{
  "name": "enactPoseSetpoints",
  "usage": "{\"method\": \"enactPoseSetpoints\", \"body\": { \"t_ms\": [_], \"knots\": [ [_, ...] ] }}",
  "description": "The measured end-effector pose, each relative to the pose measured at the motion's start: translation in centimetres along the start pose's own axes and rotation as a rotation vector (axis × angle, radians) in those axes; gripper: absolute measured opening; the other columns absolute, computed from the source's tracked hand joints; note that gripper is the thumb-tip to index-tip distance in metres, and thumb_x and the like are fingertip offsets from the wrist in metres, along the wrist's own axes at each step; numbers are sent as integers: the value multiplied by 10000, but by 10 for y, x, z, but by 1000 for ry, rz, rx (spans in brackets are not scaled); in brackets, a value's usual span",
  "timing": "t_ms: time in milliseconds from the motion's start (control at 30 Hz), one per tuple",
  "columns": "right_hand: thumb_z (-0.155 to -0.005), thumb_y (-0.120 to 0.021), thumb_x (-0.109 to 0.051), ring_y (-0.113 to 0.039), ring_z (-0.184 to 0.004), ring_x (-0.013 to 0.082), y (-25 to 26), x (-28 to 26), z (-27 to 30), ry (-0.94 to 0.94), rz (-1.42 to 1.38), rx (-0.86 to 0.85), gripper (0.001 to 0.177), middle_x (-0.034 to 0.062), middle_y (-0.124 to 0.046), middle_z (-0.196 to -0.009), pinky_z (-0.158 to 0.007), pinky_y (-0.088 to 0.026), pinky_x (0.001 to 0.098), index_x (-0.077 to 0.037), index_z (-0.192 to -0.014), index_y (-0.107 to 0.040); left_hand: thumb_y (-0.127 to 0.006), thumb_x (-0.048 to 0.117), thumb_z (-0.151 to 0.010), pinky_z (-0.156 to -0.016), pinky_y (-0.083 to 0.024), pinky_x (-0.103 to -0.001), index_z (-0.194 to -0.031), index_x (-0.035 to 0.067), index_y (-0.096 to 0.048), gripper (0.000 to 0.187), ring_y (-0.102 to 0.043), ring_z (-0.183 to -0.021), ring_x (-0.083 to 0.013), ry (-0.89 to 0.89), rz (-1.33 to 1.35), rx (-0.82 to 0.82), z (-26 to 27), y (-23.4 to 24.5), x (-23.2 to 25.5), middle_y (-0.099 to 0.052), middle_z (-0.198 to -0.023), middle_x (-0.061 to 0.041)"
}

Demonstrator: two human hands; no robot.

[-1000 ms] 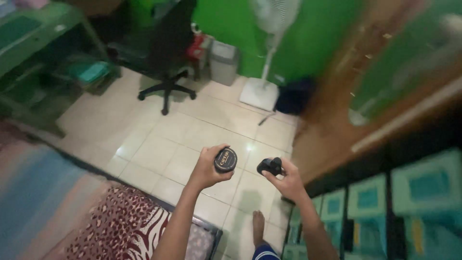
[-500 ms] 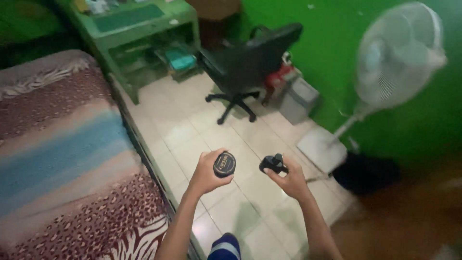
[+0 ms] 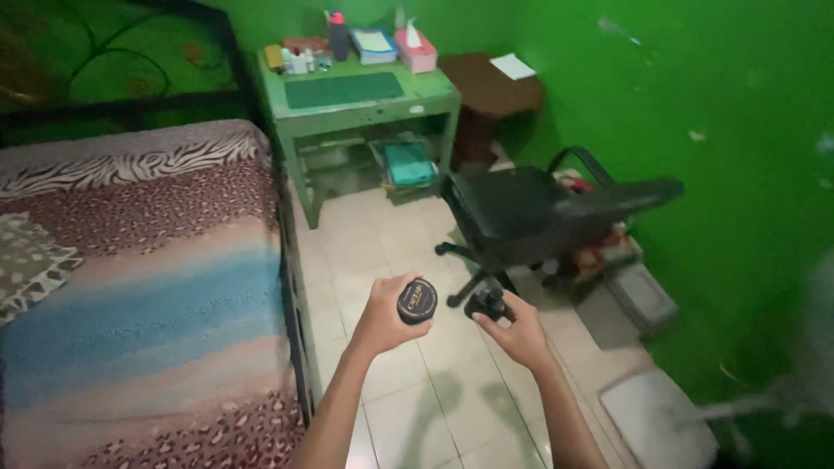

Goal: Organizing small personal care items, lotions, and bottles on a desk and a storage cart.

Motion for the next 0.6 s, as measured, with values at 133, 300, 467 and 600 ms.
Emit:
{"method": "enactPoseSetpoints", "body": {
  "t_ms": [133,300,467,600],
  "knots": [
    [-856,-851,-218,-725,-877,140,-27,-13,-95,59,200,-36,370,77,-769,-964,-789,-572,296,14,-1091,-685,-894,250,-600,-993,-486,-432,-1317,97,-605,787,-571,-1119,-349,-34,-42,94,-68,28,-38,-669,-1208,-133],
    [-851,-813,-173,-676,-767,128,-71,58,-216,-80,27,-122,503,88,-730,-915,-616,-535,275,13,-1249,-566,-869,241,-612,-1011,-463,-436,-1311,100,-608,759,-580,-1116,-354,41,-48,113,-147,42,-99,-688,-1221,-114],
    [-895,-756,-81,-670,-917,111,-118,104,-340,81,-255,-248,473,57,-660,-1086,-681,-592,253,-2,-1299,-522,-881,254,-627,-1005,-454,-447,-1285,87,-610,731,-588,-1104,-366,43,-149,226,-231,44,-173,-686,-1214,-127],
    [-917,-757,-29,-651,-953,129,-131,127,-448,46,-199,-325,533,85,-678,-1137,-751,-567,264,-25,-1403,-539,-893,274,-639,-998,-456,-449,-1290,89,-613,733,-602,-1126,-360,76,-227,264,-325,58,-210,-686,-1172,-125]
  ]
}}
Point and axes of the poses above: each hand's wrist, its own z-axis away from the middle knuckle, its own y-axis out of the back of the hand, x = y × z, the point moved 10 cm from there along -z, towards the middle knuckle
